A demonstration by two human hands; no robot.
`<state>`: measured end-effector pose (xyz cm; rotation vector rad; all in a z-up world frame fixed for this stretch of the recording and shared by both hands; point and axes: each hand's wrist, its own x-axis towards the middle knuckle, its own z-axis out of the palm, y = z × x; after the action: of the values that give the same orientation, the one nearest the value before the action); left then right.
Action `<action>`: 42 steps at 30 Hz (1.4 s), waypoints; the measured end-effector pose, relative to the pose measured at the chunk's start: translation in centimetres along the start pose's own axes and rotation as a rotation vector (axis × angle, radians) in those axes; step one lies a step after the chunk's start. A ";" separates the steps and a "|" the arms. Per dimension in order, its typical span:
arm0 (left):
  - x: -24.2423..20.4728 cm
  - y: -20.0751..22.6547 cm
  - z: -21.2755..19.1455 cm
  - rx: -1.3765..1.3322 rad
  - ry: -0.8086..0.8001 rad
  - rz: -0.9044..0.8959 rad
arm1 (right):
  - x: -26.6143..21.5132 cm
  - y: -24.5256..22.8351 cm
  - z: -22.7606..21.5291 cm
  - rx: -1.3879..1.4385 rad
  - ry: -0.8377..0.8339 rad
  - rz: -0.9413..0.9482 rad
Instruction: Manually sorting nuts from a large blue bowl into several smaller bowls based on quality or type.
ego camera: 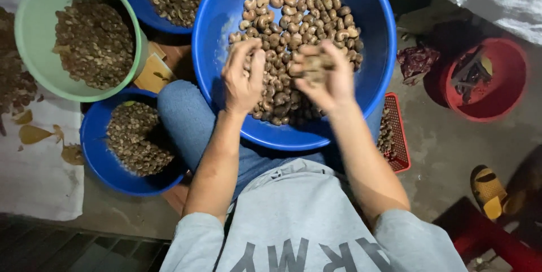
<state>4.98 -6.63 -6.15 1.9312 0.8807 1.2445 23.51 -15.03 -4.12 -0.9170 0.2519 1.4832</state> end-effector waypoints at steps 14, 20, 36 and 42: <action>-0.2 0.1 0.1 0.422 -0.711 -0.372 | -7.6 -5.1 -33.1 0.338 0.446 -0.412; 1.2 1.5 -3.4 0.484 -0.696 -0.357 | -6.9 -0.9 -41.3 0.453 0.753 -0.284; 2.6 0.2 -5.7 0.137 0.018 -0.211 | -9.2 -5.3 -10.7 -1.300 0.411 -1.325; 2.3 -0.2 -6.0 0.135 0.097 -0.213 | -6.1 0.3 0.6 -1.672 -0.353 -1.015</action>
<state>0.11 -3.64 -3.32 1.8346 1.2146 1.1857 22.18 -19.19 0.13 -1.5955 -1.7134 0.5657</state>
